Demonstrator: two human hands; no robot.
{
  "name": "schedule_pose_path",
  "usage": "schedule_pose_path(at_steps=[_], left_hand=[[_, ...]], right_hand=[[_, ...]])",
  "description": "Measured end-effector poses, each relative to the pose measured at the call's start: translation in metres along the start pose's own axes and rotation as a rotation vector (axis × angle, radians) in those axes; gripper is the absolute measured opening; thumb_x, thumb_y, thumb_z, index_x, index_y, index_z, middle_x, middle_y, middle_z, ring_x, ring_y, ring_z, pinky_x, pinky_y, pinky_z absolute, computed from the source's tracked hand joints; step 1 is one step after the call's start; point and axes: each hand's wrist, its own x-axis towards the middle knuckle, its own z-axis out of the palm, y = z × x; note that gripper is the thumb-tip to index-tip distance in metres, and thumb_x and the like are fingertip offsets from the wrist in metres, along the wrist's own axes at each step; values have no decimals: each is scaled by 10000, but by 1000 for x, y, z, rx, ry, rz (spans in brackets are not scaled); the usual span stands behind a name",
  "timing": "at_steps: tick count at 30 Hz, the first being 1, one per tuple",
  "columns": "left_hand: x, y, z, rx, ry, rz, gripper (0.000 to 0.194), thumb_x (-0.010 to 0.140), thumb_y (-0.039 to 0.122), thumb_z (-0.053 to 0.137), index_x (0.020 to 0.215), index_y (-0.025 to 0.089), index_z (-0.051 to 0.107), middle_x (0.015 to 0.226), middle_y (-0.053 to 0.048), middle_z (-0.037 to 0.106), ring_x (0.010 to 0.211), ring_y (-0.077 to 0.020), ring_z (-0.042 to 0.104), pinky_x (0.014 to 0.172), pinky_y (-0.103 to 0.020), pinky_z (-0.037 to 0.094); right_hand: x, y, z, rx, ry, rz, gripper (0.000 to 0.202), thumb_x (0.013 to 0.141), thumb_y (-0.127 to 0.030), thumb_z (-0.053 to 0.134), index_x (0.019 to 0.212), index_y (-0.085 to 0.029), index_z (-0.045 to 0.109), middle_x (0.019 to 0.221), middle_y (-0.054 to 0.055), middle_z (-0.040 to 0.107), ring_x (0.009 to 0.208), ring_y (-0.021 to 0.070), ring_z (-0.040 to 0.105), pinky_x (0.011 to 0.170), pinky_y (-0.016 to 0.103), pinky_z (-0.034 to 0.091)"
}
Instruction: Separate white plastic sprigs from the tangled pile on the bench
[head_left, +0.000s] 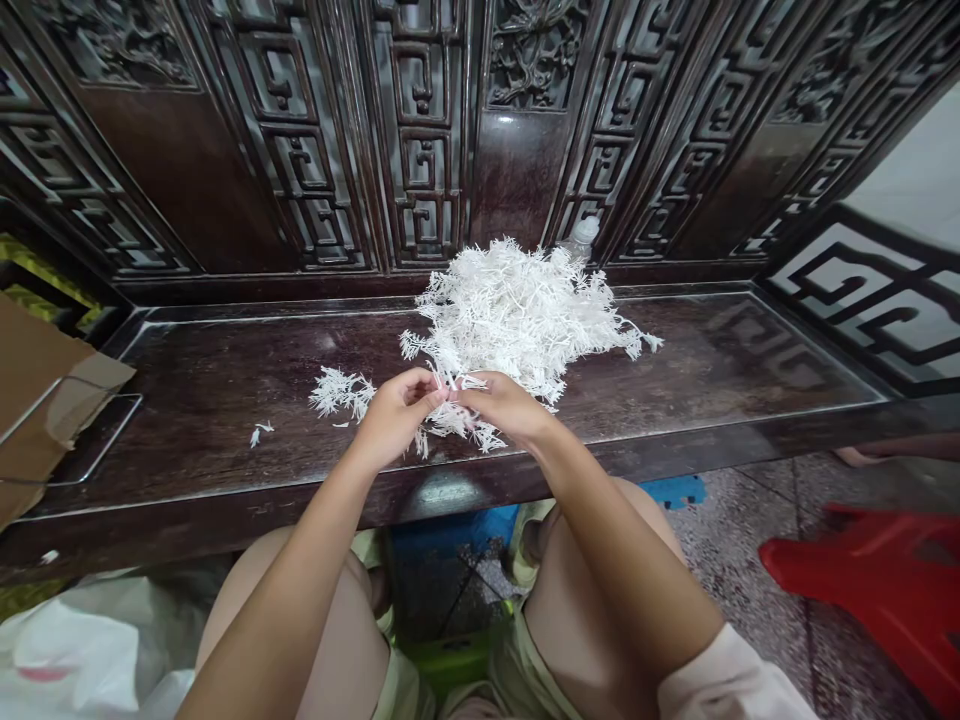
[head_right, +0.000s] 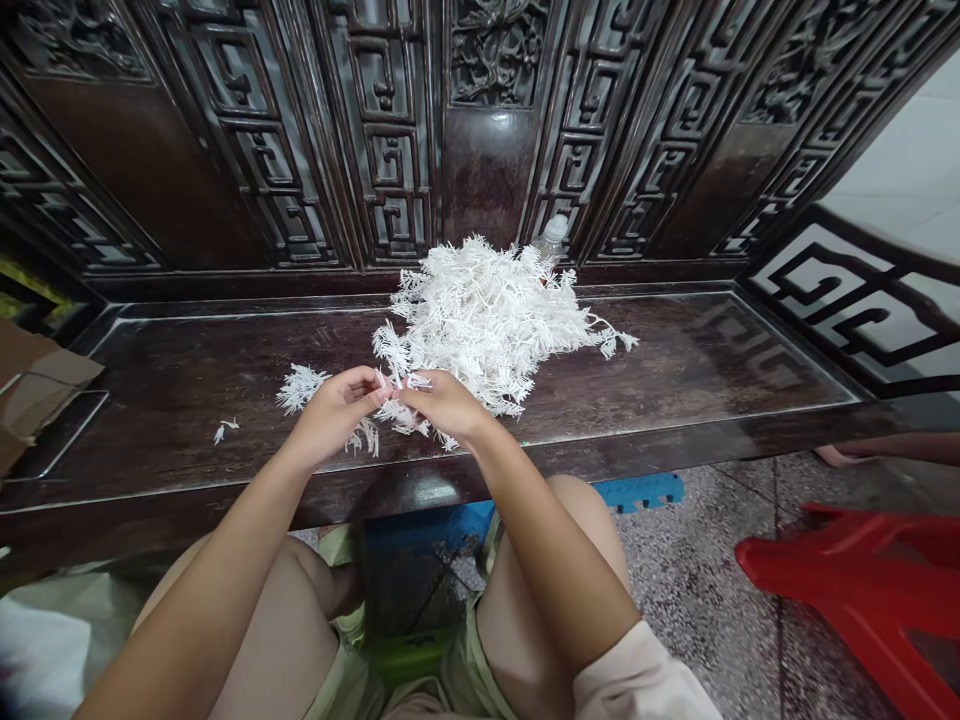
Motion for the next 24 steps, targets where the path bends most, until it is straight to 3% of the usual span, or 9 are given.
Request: schedule_pose_path(at_steps=[5,8,10,12,14,16,20,24], left_hand=[[-3,0,7,97,34,64,149,717,310,580,747,167,550,741,-8,536,709,-129,486,680,-259,374],[-1,1,6,-8,15,53,132,714,291,589,726,167,547,698,2,517,675,-116,475,662,-247,374],[1,2,-6,-159,64,50,123,725,283,578,704,169,537,672,9,505,649,-104,472,656,-239,379],[3,4,-24,-290,204,75,114,723,270,579,693,171,530,668,11,505,644,-97,482,676,-239,391],[4,8,-41,-317,335,98,106,695,249,606,698,169,537,690,4,522,666,-102,506,709,-249,403],[4,12,-49,-295,370,58,95,680,230,611,709,162,551,710,-9,543,688,-115,528,726,-266,413],[1,16,-32,-364,297,-109,34,675,165,522,662,147,549,668,-18,536,656,-121,522,668,-266,411],[1,8,-10,-310,246,-136,103,596,84,428,543,150,488,568,5,459,566,-95,435,570,-226,344]], right_hand=[[2,1,6,-98,21,-16,155,717,-284,496,609,-176,471,539,-39,404,489,88,417,497,258,357],[0,-1,7,-147,17,-30,175,741,-244,427,580,-177,446,520,-44,394,437,80,403,491,259,327],[-3,-3,7,-140,2,-36,194,751,-243,416,568,-180,423,507,-49,375,428,77,395,500,259,319],[-7,-6,6,-112,-7,-50,203,768,-268,418,583,-185,416,498,-52,376,444,81,408,545,267,336],[-9,-7,4,-97,52,-74,187,779,-302,428,629,-190,439,518,-45,415,506,96,442,607,276,355],[-7,-5,3,-114,141,-86,169,773,-334,454,679,-196,476,573,-28,467,581,111,460,640,279,362],[3,6,2,-153,175,-96,182,745,-387,499,758,-208,530,680,-2,526,633,123,460,629,275,370],[7,14,6,-162,142,-129,185,755,-382,485,807,-213,539,735,10,552,637,123,465,619,272,383]])
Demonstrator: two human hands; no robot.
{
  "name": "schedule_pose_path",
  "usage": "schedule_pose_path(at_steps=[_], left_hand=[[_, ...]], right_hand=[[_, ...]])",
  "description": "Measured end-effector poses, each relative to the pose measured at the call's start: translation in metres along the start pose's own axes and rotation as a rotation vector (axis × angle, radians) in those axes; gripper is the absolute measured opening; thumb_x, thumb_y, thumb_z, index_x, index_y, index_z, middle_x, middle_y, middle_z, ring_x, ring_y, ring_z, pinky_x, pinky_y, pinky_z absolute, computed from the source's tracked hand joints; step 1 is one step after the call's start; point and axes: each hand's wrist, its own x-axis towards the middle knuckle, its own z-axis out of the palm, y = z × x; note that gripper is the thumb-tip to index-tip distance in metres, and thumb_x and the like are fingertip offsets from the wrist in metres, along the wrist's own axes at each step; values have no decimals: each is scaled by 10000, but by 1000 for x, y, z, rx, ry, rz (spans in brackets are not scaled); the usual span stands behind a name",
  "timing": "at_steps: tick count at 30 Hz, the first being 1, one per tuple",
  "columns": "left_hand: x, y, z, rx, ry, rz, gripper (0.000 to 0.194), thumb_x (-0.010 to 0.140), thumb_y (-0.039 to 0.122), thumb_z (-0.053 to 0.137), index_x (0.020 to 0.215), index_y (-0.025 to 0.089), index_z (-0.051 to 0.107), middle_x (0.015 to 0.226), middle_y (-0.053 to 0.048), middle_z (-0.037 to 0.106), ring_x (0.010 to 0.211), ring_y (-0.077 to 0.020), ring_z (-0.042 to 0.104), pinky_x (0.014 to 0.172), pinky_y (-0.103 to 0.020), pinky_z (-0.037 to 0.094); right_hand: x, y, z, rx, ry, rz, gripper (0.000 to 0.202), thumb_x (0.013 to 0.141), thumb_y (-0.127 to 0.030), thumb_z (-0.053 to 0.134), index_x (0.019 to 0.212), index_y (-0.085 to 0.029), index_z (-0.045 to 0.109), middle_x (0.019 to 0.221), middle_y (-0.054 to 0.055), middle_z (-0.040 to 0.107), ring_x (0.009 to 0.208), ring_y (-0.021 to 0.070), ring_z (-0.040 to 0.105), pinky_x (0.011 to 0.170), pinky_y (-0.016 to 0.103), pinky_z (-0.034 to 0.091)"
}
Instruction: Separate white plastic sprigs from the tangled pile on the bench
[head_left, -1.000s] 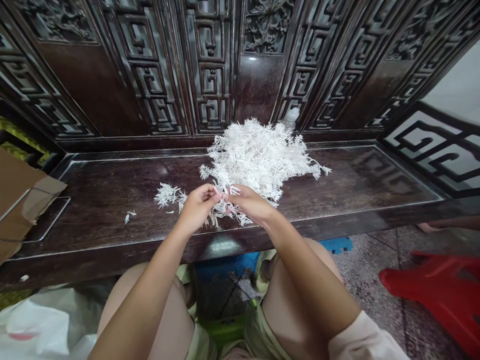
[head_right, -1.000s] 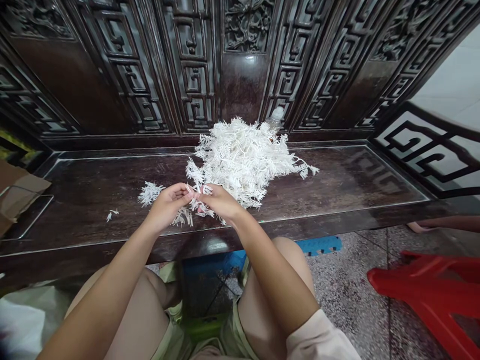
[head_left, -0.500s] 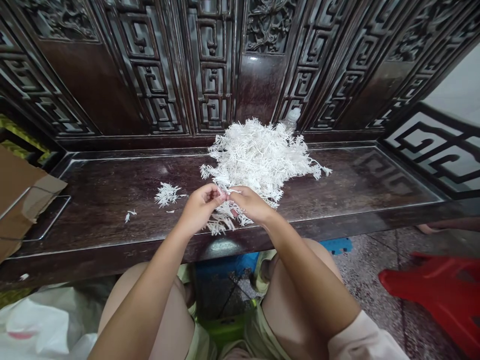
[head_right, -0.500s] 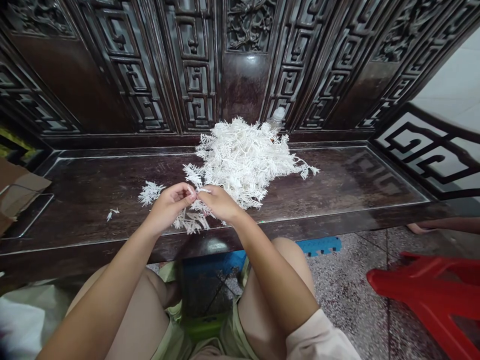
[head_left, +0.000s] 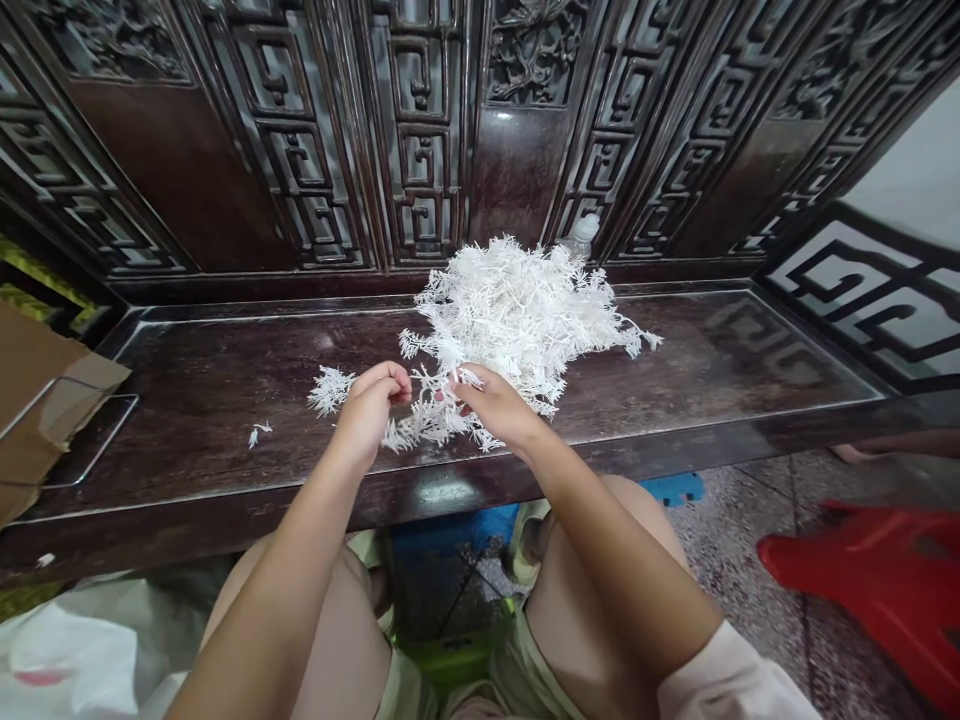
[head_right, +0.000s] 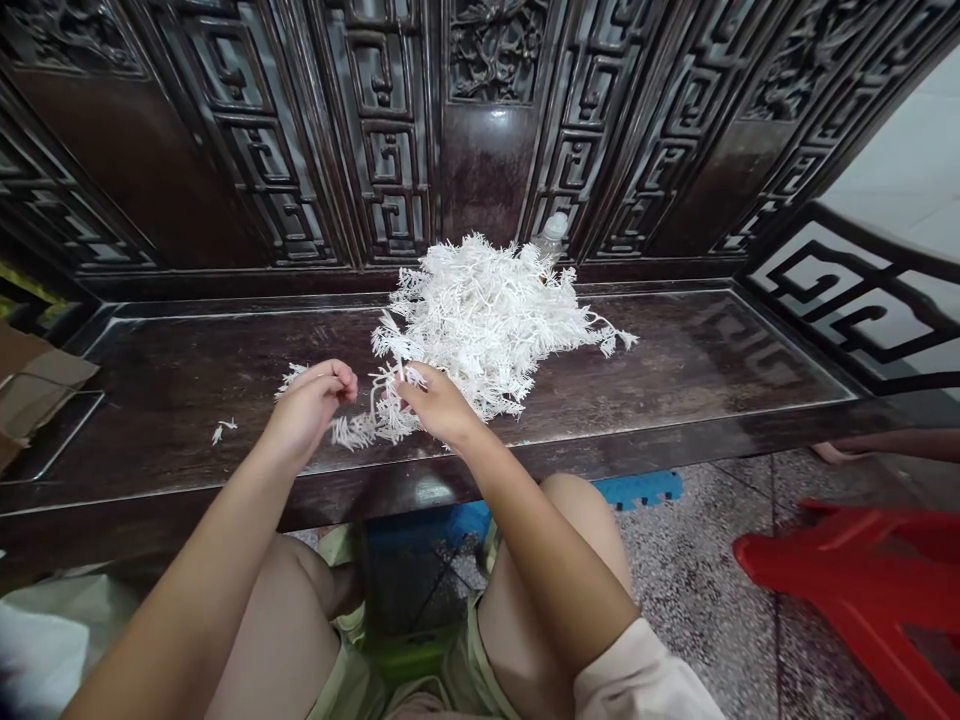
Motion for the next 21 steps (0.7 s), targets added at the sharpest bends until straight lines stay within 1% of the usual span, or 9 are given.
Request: schedule_pose_path(at_steps=[2,5,8,10,13,17,19,21], left_hand=[[1,-7,2,57,-37,5,113,588,91,407,520,154,471,523,14,411,527,-91,381,530,-223,302],[0,-13,4,149,-65,-18,146,669,187,442,528,162,474,506,23,376,510,-96,347,511,-230,274],[-2,-13,8,303,-105,-55,270,733,385,497,570,169,502,530,25,414,520,-105,366,513,-233,274],[-4,-13,11,374,-161,-35,320,736,459,504,605,169,530,567,19,469,556,-114,407,537,-232,290],[-5,-15,13,386,-214,11,336,746,482,495,671,164,574,659,6,550,653,-135,471,601,-231,326],[-4,-17,14,354,-229,0,341,764,479,472,784,166,606,796,-9,609,760,-150,508,661,-228,346],[-4,-16,14,355,-237,-2,333,772,471,465,806,171,606,805,-7,609,788,-152,509,684,-227,347],[-4,-14,15,366,-241,13,322,779,460,456,775,171,596,761,2,590,757,-146,500,677,-226,345]], right_hand=[[0,0,2,-33,-3,-27,173,753,-369,491,786,-206,537,707,3,538,621,118,458,610,265,375],[-1,-3,4,-106,8,-74,167,759,-355,480,735,-195,519,626,-18,490,588,113,441,604,262,358],[-2,-4,3,-178,24,-144,172,772,-337,448,697,-189,491,619,-22,471,610,119,444,632,264,358],[-2,-4,3,-228,41,-195,169,776,-321,433,689,-186,482,646,-18,470,652,125,448,660,262,357],[-3,-4,3,-292,59,-245,173,784,-307,407,684,-184,475,670,-12,469,686,132,440,685,262,354],[-3,-4,3,-285,64,-259,174,785,-310,400,692,-184,476,683,-8,476,695,134,441,694,262,353],[-4,-5,2,-258,84,-244,168,778,-308,407,689,-184,476,675,-10,473,691,133,440,689,260,349],[-4,-6,2,-228,91,-219,171,774,-316,411,688,-184,478,669,-10,470,678,132,437,672,257,347]])
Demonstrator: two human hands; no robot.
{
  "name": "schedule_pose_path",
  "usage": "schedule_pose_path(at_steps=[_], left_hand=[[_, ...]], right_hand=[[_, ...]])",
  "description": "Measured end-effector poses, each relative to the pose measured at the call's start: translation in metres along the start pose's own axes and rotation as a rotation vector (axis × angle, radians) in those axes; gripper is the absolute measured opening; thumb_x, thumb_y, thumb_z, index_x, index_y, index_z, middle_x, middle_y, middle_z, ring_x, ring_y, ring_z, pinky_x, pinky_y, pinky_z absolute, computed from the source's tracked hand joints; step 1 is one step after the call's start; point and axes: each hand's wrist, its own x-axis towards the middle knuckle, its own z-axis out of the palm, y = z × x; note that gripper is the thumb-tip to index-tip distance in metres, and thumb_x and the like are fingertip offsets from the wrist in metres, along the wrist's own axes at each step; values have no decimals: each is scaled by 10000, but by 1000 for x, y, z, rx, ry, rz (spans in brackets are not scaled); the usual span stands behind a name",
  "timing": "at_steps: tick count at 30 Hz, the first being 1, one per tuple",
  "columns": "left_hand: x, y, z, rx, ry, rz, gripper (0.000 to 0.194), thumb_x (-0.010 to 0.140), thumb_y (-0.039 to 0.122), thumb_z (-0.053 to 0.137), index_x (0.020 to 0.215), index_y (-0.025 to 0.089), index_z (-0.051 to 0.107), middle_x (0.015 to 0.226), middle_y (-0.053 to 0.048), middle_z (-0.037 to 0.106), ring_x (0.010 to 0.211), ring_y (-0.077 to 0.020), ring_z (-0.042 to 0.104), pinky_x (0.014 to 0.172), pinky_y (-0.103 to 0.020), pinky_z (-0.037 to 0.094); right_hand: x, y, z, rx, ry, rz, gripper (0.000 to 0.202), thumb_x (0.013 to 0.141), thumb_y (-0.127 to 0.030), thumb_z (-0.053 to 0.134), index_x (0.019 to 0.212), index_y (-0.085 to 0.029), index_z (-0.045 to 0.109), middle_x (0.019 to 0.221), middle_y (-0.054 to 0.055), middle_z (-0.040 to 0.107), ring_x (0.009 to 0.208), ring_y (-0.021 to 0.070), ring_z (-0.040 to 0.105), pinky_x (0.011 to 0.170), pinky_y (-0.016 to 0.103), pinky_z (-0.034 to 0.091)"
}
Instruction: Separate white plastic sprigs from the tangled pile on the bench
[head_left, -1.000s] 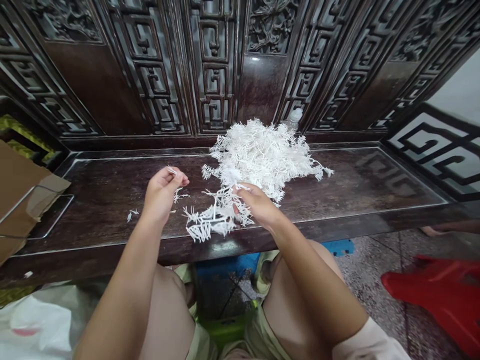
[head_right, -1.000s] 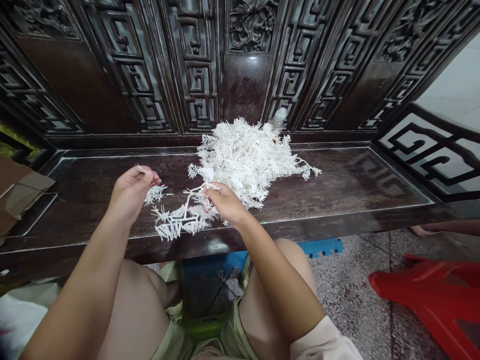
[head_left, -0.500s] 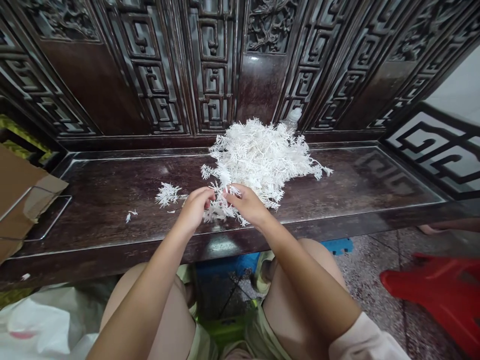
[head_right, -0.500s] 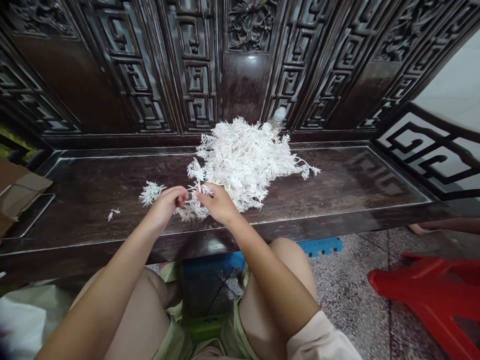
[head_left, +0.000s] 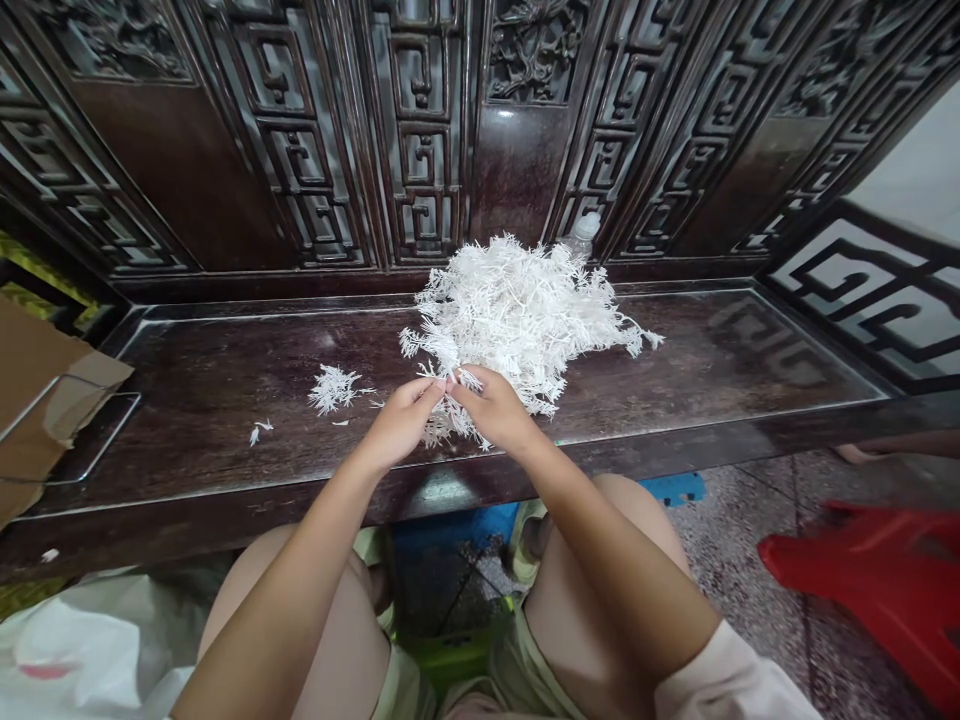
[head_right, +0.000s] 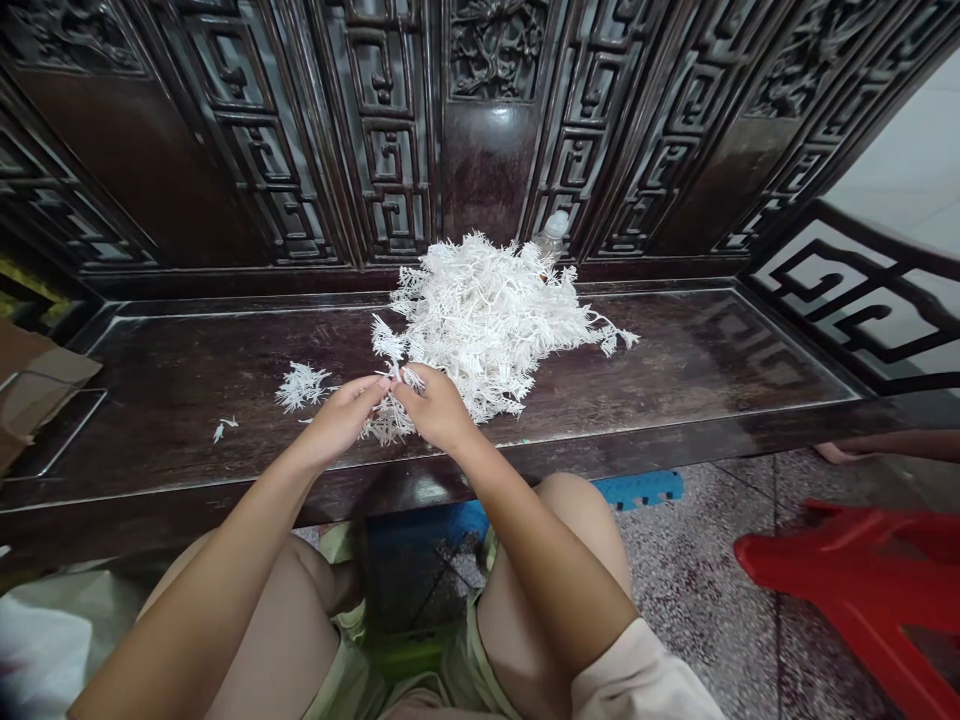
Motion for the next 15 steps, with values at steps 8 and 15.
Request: schedule_pose_path(at_steps=[8,15], left_hand=[[2,2,3,53,27,98,266,769,362,452,591,165,460,587,25,419,596,-110,381,568,-227,298],[-8,14,4,-321,5,109,228,731,217,394,514,184,335,531,25,287,514,-100,289,516,-249,256]], right_hand=[[-4,-3,5,-51,20,8,174,769,-311,413,657,-186,457,634,-13,474,627,125,424,609,251,328],[13,11,-20,-14,245,216,177,745,-334,453,653,-184,457,587,-13,464,524,103,400,539,257,324]])
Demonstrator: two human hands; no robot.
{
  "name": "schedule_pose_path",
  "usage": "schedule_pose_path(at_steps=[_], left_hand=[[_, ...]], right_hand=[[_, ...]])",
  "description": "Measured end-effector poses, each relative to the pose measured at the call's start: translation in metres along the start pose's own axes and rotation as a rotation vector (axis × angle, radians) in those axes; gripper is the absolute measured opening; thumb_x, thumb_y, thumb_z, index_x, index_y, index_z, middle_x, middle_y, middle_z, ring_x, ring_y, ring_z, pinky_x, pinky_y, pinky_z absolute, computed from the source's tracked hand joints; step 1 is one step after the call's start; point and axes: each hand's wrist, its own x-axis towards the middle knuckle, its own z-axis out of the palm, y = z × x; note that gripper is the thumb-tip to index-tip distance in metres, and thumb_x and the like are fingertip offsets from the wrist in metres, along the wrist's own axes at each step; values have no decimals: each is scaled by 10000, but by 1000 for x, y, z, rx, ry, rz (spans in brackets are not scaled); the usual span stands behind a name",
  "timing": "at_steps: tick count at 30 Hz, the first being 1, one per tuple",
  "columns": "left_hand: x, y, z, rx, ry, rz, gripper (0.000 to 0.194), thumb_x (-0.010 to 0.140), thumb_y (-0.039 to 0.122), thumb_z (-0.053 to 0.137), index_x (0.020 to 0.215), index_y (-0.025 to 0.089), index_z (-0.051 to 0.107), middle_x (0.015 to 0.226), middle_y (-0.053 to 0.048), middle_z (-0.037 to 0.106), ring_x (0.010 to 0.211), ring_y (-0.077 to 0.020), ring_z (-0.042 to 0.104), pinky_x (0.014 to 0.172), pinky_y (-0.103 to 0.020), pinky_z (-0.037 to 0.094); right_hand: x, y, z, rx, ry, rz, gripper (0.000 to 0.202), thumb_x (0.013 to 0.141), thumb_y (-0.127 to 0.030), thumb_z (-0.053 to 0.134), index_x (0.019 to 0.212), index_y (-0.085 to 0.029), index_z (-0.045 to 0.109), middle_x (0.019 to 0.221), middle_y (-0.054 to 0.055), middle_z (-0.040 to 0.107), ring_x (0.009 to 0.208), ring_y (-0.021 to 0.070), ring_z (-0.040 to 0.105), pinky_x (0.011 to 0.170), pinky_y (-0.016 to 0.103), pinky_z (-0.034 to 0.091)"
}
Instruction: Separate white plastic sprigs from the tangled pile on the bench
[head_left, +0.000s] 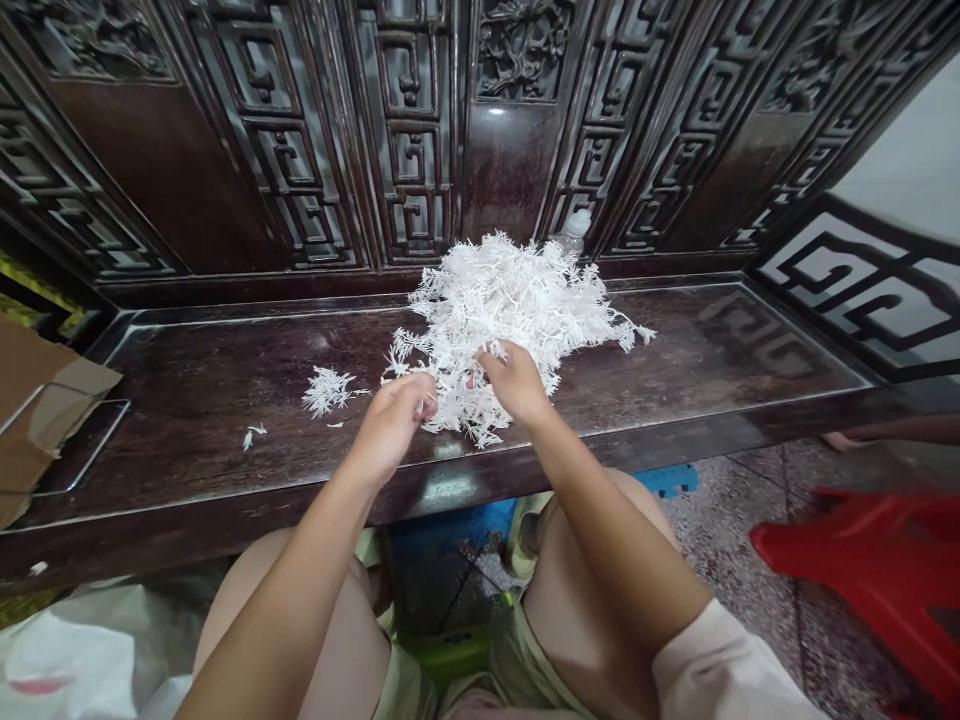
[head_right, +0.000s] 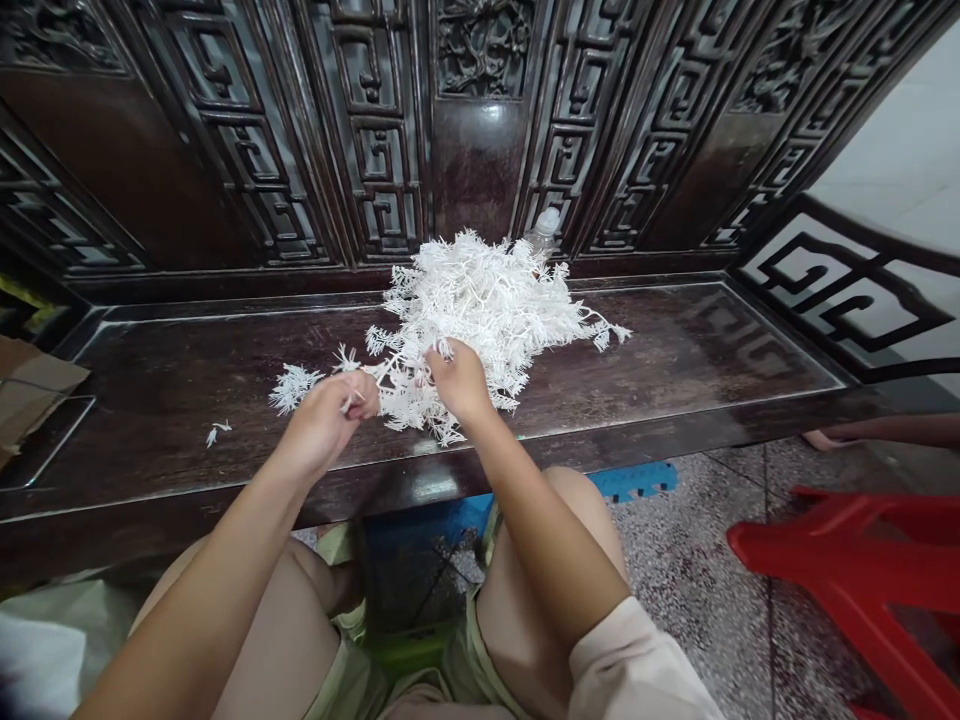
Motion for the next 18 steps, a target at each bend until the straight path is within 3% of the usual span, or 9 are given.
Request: schedule_pose_path(at_steps=[6,12,15,18], left_hand=[[8,0,-13,-348,25,-243,186,692,200,383,510,171,360,524,23,286,485,-87,322,514,-245,316],[11,-14,-5,-520,169,-512,179,718,266,384,592,160,454,559,-3,440,519,-110,456,549,-259,395],[13,-21,2,-517,221,-543,198,738,334,462,632,166,463,576,5,470,531,-104,472,540,-241,395],[14,-24,4,-476,207,-544,135,721,280,513,660,163,481,601,4,497,547,-97,482,531,-220,382]], right_hand=[[-3,-4,2,246,-153,137,229,697,-392,539,771,-176,530,767,19,539,637,111,504,579,253,391],[-12,-5,17,275,-242,141,282,692,-429,542,808,-172,546,807,9,545,612,92,508,575,246,372],[-13,-6,17,298,-266,130,249,698,-404,535,780,-169,545,787,14,555,608,92,494,574,243,385],[-14,-6,16,305,-282,88,216,697,-374,542,750,-165,549,731,6,560,622,97,489,604,243,402]])
